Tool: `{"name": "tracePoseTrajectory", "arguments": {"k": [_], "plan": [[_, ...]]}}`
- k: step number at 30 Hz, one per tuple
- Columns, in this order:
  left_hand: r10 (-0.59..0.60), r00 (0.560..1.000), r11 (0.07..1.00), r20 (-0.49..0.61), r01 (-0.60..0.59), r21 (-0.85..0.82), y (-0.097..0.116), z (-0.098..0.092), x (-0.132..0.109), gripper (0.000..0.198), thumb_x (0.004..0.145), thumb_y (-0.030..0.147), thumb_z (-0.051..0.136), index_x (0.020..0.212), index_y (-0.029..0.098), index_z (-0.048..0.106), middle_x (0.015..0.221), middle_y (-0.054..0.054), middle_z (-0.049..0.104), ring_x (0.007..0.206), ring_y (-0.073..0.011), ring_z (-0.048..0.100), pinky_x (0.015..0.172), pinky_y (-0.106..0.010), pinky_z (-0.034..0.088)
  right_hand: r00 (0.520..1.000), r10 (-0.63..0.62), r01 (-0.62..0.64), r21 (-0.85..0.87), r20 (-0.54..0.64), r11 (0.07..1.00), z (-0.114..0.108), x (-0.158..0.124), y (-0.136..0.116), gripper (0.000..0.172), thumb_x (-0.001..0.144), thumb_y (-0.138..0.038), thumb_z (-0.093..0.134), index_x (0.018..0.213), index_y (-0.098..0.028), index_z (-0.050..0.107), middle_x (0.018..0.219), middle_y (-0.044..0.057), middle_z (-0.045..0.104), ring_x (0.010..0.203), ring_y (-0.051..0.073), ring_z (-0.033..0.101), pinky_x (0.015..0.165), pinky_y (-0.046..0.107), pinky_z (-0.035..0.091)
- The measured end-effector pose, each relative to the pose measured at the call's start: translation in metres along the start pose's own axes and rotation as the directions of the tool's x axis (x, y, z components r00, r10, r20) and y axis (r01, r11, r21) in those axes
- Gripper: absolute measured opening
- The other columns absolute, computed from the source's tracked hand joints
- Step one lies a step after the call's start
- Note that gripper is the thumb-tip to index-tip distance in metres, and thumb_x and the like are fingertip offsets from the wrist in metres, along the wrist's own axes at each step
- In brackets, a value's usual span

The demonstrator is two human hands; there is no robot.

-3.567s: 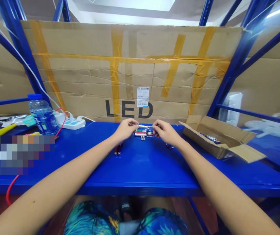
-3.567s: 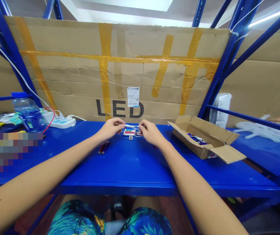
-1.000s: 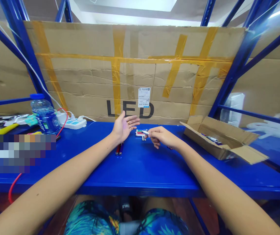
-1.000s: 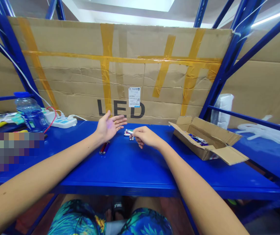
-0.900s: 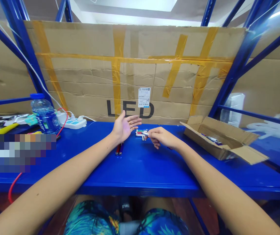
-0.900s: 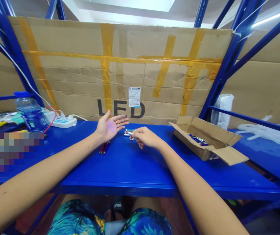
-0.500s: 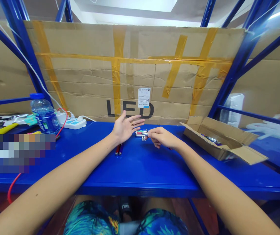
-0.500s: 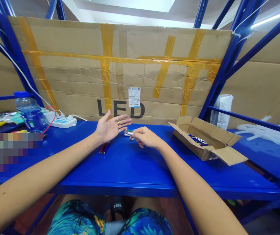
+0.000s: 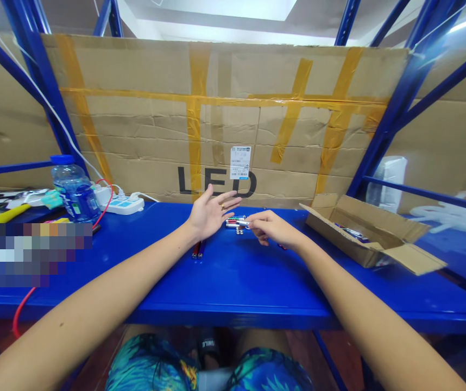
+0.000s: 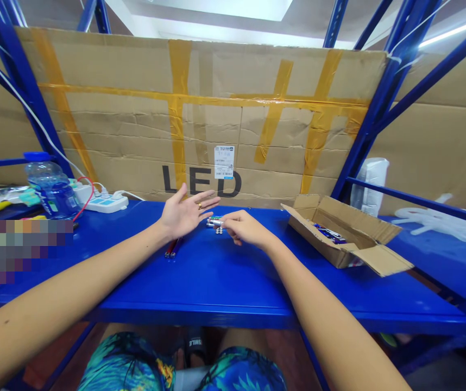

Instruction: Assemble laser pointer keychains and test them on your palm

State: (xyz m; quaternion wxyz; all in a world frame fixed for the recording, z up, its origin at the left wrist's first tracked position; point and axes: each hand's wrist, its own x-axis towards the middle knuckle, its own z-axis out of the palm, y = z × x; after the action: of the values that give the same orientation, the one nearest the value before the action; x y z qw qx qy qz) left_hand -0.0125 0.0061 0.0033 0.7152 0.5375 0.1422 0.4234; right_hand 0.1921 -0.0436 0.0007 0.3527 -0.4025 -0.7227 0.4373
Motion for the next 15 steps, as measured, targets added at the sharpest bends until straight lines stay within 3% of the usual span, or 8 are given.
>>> {"name": "tracePoseTrajectory", "arguments": {"k": [3, 9, 15], "plan": [[0.0, 1.0, 1.0, 0.006, 0.0, -0.017, -0.0007, 0.0014, -0.0002, 0.076, 0.087, 0.069, 0.032, 0.134, 0.014, 0.054, 0.138, -0.016, 0.055, 0.14, -0.0295, 0.034, 0.114, -0.044, 0.022, 1.0, 0.007, -0.008, -0.009, -0.02, 1.0, -0.0011, 0.001, 0.0028, 0.014, 0.075, -0.028, 0.053, 0.066, -0.017, 0.055, 0.048, -0.007, 0.035, 0.043, 0.007, 0.034, 0.041, 0.023, 0.034], [-0.004, 1.0, 0.999, 0.009, 0.004, -0.038, -0.0009, 0.002, -0.0003, 0.075, 0.087, 0.068, 0.032, 0.131, 0.012, 0.056, 0.136, -0.017, 0.056, 0.138, -0.0297, 0.037, 0.114, -0.044, 0.022, 0.999, 0.015, -0.018, -0.077, -0.034, 0.997, -0.0023, 0.0027, 0.0066, 0.026, 0.076, -0.03, 0.055, 0.09, -0.012, 0.068, 0.051, -0.006, 0.037, 0.045, 0.008, 0.038, 0.043, 0.023, 0.036], [0.002, 1.0, 1.0, 0.028, -0.001, -0.02, -0.0024, -0.0004, 0.0007, 0.075, 0.087, 0.068, 0.032, 0.132, 0.013, 0.055, 0.135, -0.017, 0.057, 0.139, -0.03, 0.036, 0.114, -0.045, 0.021, 0.999, -0.001, -0.005, -0.133, -0.042, 0.991, -0.004, 0.0033, 0.0076, 0.029, 0.079, -0.033, 0.054, 0.093, -0.013, 0.069, 0.052, -0.005, 0.042, 0.043, 0.008, 0.039, 0.041, 0.023, 0.036]]}}
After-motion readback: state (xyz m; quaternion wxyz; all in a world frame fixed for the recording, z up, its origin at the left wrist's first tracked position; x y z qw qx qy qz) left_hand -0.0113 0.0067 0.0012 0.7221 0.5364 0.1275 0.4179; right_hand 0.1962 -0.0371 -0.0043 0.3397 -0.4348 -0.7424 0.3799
